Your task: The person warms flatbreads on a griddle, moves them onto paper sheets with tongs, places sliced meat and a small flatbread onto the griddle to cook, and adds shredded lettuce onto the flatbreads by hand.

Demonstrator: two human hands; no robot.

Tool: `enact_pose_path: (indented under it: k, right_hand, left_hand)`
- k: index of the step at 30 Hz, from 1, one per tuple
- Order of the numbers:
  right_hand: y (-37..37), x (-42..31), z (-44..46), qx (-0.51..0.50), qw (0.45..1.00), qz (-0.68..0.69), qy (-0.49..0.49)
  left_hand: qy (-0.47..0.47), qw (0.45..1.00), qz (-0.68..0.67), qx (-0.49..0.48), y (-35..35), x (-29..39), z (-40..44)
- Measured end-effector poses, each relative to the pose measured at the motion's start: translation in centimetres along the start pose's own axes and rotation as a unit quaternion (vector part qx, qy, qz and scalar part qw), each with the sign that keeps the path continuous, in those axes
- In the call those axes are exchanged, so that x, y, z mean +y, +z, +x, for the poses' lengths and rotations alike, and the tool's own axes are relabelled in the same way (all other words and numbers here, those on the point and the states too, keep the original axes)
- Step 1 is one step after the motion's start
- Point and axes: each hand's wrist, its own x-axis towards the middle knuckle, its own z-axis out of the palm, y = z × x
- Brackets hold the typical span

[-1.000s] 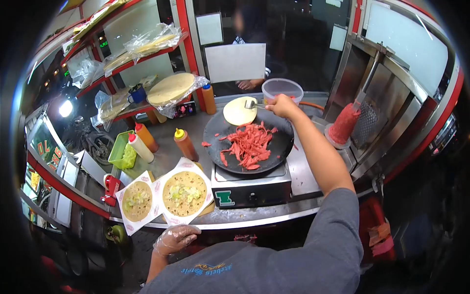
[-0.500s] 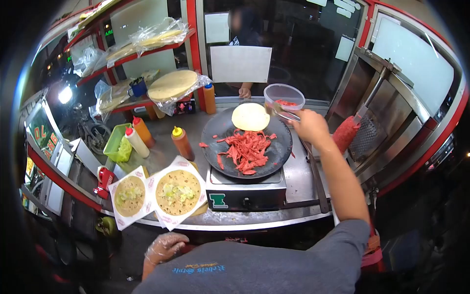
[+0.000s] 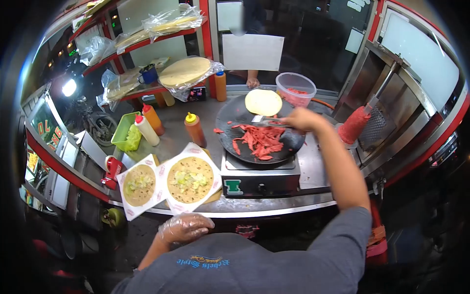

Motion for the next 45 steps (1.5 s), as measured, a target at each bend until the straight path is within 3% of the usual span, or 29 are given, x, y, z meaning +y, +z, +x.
enact_pose_path:
  k: [2,4,7,8,10,12,15,17,20,23,26,30,31,32,35,36,39,40,44,45]
  right_hand:
    - [-4.2,4.0,-3.8,0.003,0.991,0.127,0.043]
    - [-6.1,7.3,-6.2,0.122,0.980,0.150,0.055]
    - [-4.1,7.2,-5.5,0.063,0.970,0.208,0.111]
    - [-2.5,6.3,-3.9,-0.017,0.970,0.225,0.086]
    - [2.1,4.1,-1.1,0.001,0.983,0.184,0.005]
    - [1.9,0.1,-1.8,0.091,0.993,0.023,-0.071]
    - [1.0,-2.9,-6.5,0.238,0.960,-0.089,-0.119]
    - [2.5,-3.0,-8.9,0.346,0.913,-0.152,-0.151]
    - [5.4,-2.3,-11.9,0.316,0.892,-0.305,-0.105]
    - [5.1,-3.9,-15.5,0.292,0.943,-0.157,0.015]
    - [8.9,-1.6,-13.8,0.271,0.946,-0.172,-0.029]
    - [10.1,-4.9,-11.6,0.387,0.912,-0.134,0.004]
    - [10.1,-6.4,-10.8,0.402,0.913,-0.050,-0.050]
    - [10.6,-8.7,-10.0,0.358,0.931,0.069,-0.021]
    - [12.9,-11.4,-5.8,0.209,0.958,0.192,-0.030]
    - [12.6,-12.0,-5.1,0.150,0.981,0.119,0.015]
    - [12.8,-10.0,-6.0,0.255,0.966,-0.039,0.008]
    - [12.5,-10.3,-7.9,0.250,0.967,0.022,0.037]
    - [16.1,-6.7,-12.4,0.317,0.937,0.007,-0.144]
    - [15.9,-6.2,-11.7,0.331,0.936,-0.004,-0.123]
  left_hand:
    - [-0.061,0.998,-0.014,0.014,0.0,-0.9,-3.2]
    - [-0.077,0.994,-0.009,0.071,0.5,-2.0,-5.9]
    - [-0.093,0.992,-0.021,0.085,1.0,-2.3,-7.6]
    - [-0.086,0.994,-0.019,0.070,0.5,-1.9,-6.9]
    - [-0.079,0.997,0.014,0.006,-0.2,-2.1,-5.8]
    - [-0.060,0.998,0.022,0.006,-1.2,-1.5,-4.2]
    - [-0.019,0.998,0.025,0.051,-1.7,-2.0,-4.1]
    - [-0.039,0.998,0.021,0.047,-1.6,-2.5,-4.9]
    - [-0.076,0.997,-0.006,0.021,-1.0,-2.4,-6.2]
    - [-0.081,0.996,-0.025,0.008,-0.7,-3.1,-7.2]
    - [-0.074,0.996,-0.041,-0.010,0.3,-4.8,-7.7]
    - [-0.025,0.998,-0.020,-0.050,-0.9,-4.5,-4.4]
    - [-0.005,0.998,-0.018,-0.060,-0.8,-4.8,-3.7]
    - [0.016,0.997,-0.017,-0.071,-0.6,-5.0,-2.9]
    - [0.051,0.992,0.002,-0.112,-1.0,-3.8,-0.2]
    - [0.067,0.991,0.017,-0.113,-1.2,-3.2,0.2]
    - [0.119,0.991,-0.014,-0.052,-1.1,-3.1,-0.5]
    - [0.100,0.994,-0.013,-0.052,-1.0,-3.5,-1.2]
    - [0.001,0.998,-0.059,-0.021,-0.4,-5.5,-5.5]
    - [-0.027,0.997,-0.071,-0.021,-0.2,-5.9,-6.7]
